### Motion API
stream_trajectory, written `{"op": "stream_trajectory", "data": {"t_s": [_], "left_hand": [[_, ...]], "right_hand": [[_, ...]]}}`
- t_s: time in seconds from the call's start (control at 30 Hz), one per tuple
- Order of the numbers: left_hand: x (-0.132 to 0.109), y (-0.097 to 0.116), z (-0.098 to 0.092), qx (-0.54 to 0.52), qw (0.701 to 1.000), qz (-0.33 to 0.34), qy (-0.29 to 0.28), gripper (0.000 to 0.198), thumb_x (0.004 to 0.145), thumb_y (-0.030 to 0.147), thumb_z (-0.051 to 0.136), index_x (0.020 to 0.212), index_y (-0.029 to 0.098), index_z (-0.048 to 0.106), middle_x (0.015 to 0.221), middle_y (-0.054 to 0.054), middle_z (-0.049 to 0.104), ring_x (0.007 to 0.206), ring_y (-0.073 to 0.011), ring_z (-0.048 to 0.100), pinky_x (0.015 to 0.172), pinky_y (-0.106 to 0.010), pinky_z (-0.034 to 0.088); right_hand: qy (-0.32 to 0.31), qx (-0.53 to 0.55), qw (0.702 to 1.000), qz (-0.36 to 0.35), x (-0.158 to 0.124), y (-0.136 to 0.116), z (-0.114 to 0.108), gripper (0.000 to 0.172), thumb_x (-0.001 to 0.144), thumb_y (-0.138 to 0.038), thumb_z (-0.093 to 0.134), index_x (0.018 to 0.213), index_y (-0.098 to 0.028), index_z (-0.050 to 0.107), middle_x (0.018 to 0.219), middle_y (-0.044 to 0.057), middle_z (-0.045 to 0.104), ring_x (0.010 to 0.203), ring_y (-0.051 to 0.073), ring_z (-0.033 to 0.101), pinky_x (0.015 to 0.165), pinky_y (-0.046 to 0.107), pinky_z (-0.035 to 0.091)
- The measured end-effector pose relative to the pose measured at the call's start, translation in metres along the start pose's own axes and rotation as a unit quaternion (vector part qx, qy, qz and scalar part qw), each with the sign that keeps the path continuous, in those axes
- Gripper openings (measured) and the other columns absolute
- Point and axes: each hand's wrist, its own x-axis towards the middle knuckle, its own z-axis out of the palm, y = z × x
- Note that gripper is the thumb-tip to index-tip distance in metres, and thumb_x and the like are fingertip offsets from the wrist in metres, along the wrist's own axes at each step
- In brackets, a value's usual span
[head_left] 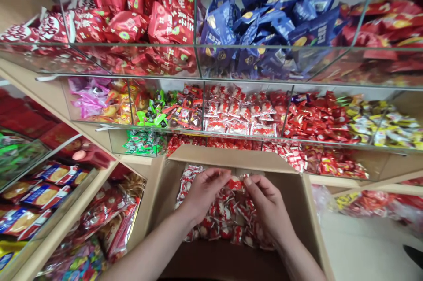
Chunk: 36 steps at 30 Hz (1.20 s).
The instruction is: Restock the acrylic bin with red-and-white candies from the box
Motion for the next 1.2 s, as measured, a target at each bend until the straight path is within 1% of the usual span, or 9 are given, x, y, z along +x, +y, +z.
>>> {"op": "stream_trajectory", "data": {"t_s": [0.23, 0.43, 0.5, 0.67, 0.83, 0.97, 1.07, 1.13, 1.2], "left_hand": [[0.001, -0.013, 0.005, -0.095, 0.995, 0.02, 0.022, 0.019, 0.061, 0.031, 0.072, 0.069, 0.015, 0.064, 0.067, 0.001, 0.064, 0.065, -0.0107, 0.056, 0.066, -0.024, 0.044], [-0.005, -0.006, -0.009, 0.149, 0.987, 0.01, -0.051, 0.025, 0.066, 0.034, 0.067, 0.085, 0.018, 0.065, 0.077, -0.001, 0.064, 0.071, -0.0136, 0.056, 0.065, -0.023, 0.042], [-0.005, -0.005, -0.012, 0.175, 0.983, 0.01, -0.053, 0.024, 0.066, 0.033, 0.066, 0.085, 0.019, 0.064, 0.08, -0.001, 0.064, 0.075, -0.0148, 0.056, 0.068, -0.024, 0.042], [0.001, -0.003, -0.005, 0.191, 0.98, 0.051, 0.026, 0.016, 0.07, 0.033, 0.06, 0.073, 0.018, 0.059, 0.069, 0.003, 0.058, 0.066, -0.0114, 0.051, 0.062, -0.021, 0.039], [0.005, 0.007, 0.007, 0.207, 0.977, 0.038, 0.03, 0.027, 0.07, 0.04, 0.059, 0.061, 0.018, 0.046, 0.052, 0.006, 0.044, 0.052, -0.0089, 0.041, 0.049, -0.019, 0.033], [0.004, 0.022, 0.013, 0.254, 0.965, 0.065, -0.029, 0.026, 0.076, 0.04, 0.051, 0.063, 0.018, 0.044, 0.056, 0.006, 0.042, 0.055, -0.0095, 0.042, 0.052, -0.02, 0.035], [0.013, 0.051, 0.02, 0.4, 0.897, 0.171, -0.075, 0.028, 0.085, 0.036, 0.036, 0.071, 0.018, 0.051, 0.064, 0.002, 0.05, 0.064, -0.0121, 0.048, 0.061, -0.023, 0.04], [0.03, 0.077, 0.027, 0.525, 0.79, 0.306, -0.078, 0.027, 0.088, 0.026, 0.031, 0.084, 0.018, 0.056, 0.081, -0.003, 0.058, 0.081, -0.0154, 0.052, 0.076, -0.028, 0.04], [0.059, 0.102, 0.036, 0.629, 0.65, 0.419, -0.078, 0.027, 0.085, 0.017, 0.032, 0.1, 0.016, 0.055, 0.105, -0.008, 0.056, 0.101, -0.02, 0.047, 0.091, -0.036, 0.034]], "right_hand": [[0.031, 0.1, 0.994, 0.023, -0.001, 0.005, 0.005, 0.021, 0.075, -0.038, 0.057, 0.069, -0.019, 0.052, 0.057, -0.005, 0.045, 0.05, 0.009, 0.039, 0.051, 0.021, 0.033], [-0.051, -0.069, 0.995, -0.047, -0.001, 0.009, -0.002, 0.02, 0.079, -0.035, 0.051, 0.068, -0.018, 0.052, 0.057, -0.003, 0.048, 0.051, 0.01, 0.044, 0.048, 0.021, 0.036], [-0.027, -0.145, 0.982, -0.122, -0.003, 0.011, -0.002, 0.013, 0.08, -0.031, 0.05, 0.079, -0.02, 0.054, 0.068, 0.001, 0.055, 0.06, 0.014, 0.052, 0.053, 0.024, 0.042], [0.039, -0.379, 0.853, -0.356, -0.011, 0.013, 0.008, 0.034, 0.072, -0.032, 0.06, 0.104, -0.027, 0.052, 0.102, 0.009, 0.057, 0.093, 0.026, 0.053, 0.076, 0.041, 0.045], [0.054, -0.502, 0.761, -0.408, -0.009, 0.013, 0.01, 0.045, 0.075, -0.026, 0.057, 0.119, -0.025, 0.044, 0.113, 0.012, 0.057, 0.098, 0.029, 0.053, 0.079, 0.046, 0.043], [0.003, -0.516, 0.729, -0.45, 0.001, 0.004, -0.002, 0.041, 0.08, -0.019, 0.048, 0.12, -0.021, 0.041, 0.111, 0.012, 0.058, 0.098, 0.024, 0.055, 0.075, 0.036, 0.049], [0.014, -0.5, 0.734, -0.459, 0.022, -0.019, -0.014, 0.031, 0.081, -0.018, 0.045, 0.112, -0.018, 0.045, 0.108, 0.012, 0.058, 0.097, 0.021, 0.055, 0.076, 0.033, 0.049], [0.038, -0.507, 0.73, -0.457, 0.048, -0.04, -0.019, 0.023, 0.082, -0.019, 0.044, 0.105, -0.016, 0.048, 0.107, 0.013, 0.058, 0.095, 0.021, 0.055, 0.076, 0.035, 0.048], [0.056, -0.528, 0.713, -0.459, 0.081, -0.062, -0.021, 0.016, 0.082, -0.019, 0.043, 0.096, -0.014, 0.05, 0.107, 0.015, 0.056, 0.094, 0.023, 0.054, 0.077, 0.036, 0.046]]}}
